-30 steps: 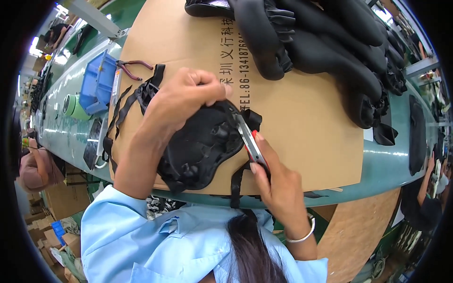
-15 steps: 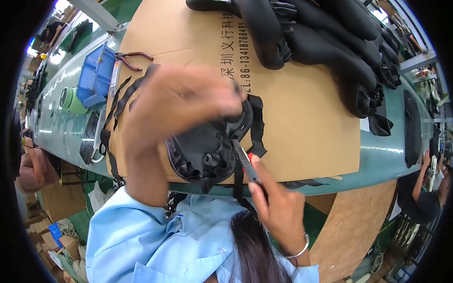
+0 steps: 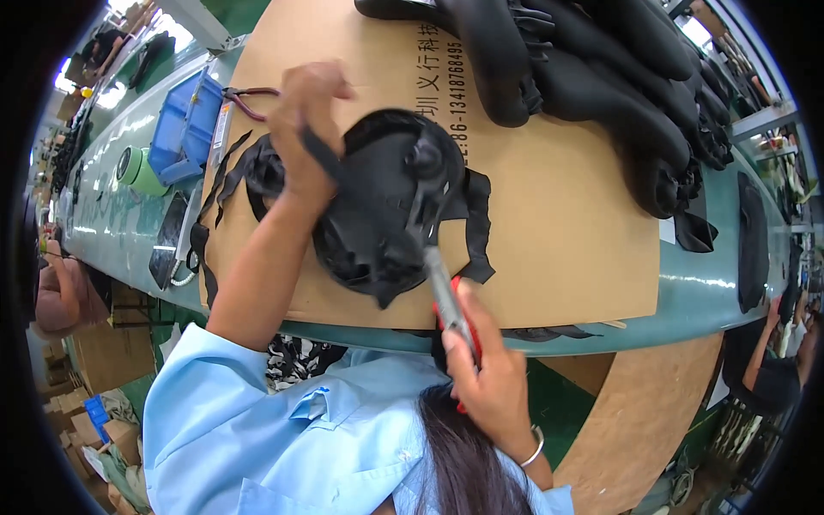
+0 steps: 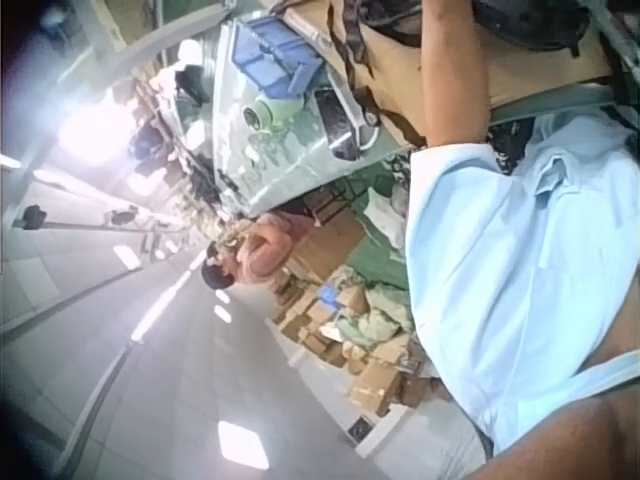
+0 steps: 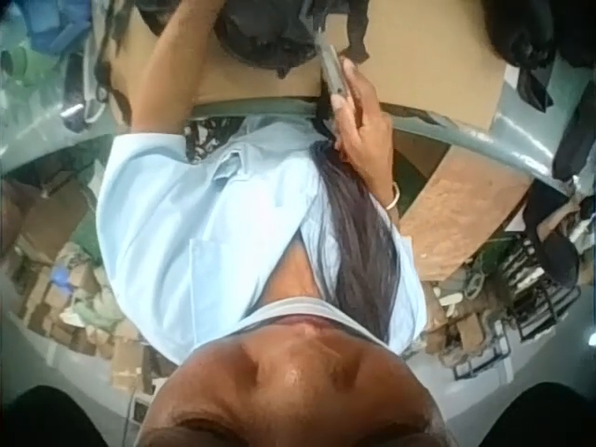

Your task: Trimming excess material from bicycle saddles using a utility knife.

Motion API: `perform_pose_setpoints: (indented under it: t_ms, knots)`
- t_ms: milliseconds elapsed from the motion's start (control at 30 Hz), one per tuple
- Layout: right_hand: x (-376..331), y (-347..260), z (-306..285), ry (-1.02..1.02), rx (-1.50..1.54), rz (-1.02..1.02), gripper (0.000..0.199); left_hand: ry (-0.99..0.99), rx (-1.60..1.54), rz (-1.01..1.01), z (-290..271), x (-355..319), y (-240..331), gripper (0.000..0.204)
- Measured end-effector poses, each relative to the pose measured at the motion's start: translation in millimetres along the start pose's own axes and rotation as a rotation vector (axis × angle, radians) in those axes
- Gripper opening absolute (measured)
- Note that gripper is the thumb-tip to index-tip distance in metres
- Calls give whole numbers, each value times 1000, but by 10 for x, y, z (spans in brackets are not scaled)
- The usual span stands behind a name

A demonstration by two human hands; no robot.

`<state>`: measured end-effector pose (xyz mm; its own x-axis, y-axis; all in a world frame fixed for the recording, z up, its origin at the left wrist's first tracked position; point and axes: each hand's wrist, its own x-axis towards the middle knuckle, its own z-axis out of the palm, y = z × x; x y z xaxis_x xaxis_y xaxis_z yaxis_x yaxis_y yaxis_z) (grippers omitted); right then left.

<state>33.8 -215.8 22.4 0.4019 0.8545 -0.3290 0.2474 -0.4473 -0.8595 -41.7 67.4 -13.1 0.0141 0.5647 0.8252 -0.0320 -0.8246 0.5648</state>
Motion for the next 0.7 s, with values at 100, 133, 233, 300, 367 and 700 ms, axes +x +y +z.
perform_pose_setpoints:
  t_ms: [100,133,233,300,367,700]
  knots:
    - [-66,82,69,48,-85,-110,49,-166,-37,-743,-27,75,64,58]
    - [-16,57,44,105,-221,-233,49,-167,-39,-743,-71,91,70,58]
    - [191,-50,-139,153,-458,-366,50,-621,2,-910,-373,160,100,56]
    - [368,-97,-427,105,-714,-423,50,-501,-40,-1254,-602,129,364,51]
    - [711,-95,-737,43,-751,-484,49,-450,75,-1414,-782,16,748,45]
    - [1712,-332,-1183,-684,-491,-746,44,-668,-786,-747,-379,-288,1123,63]
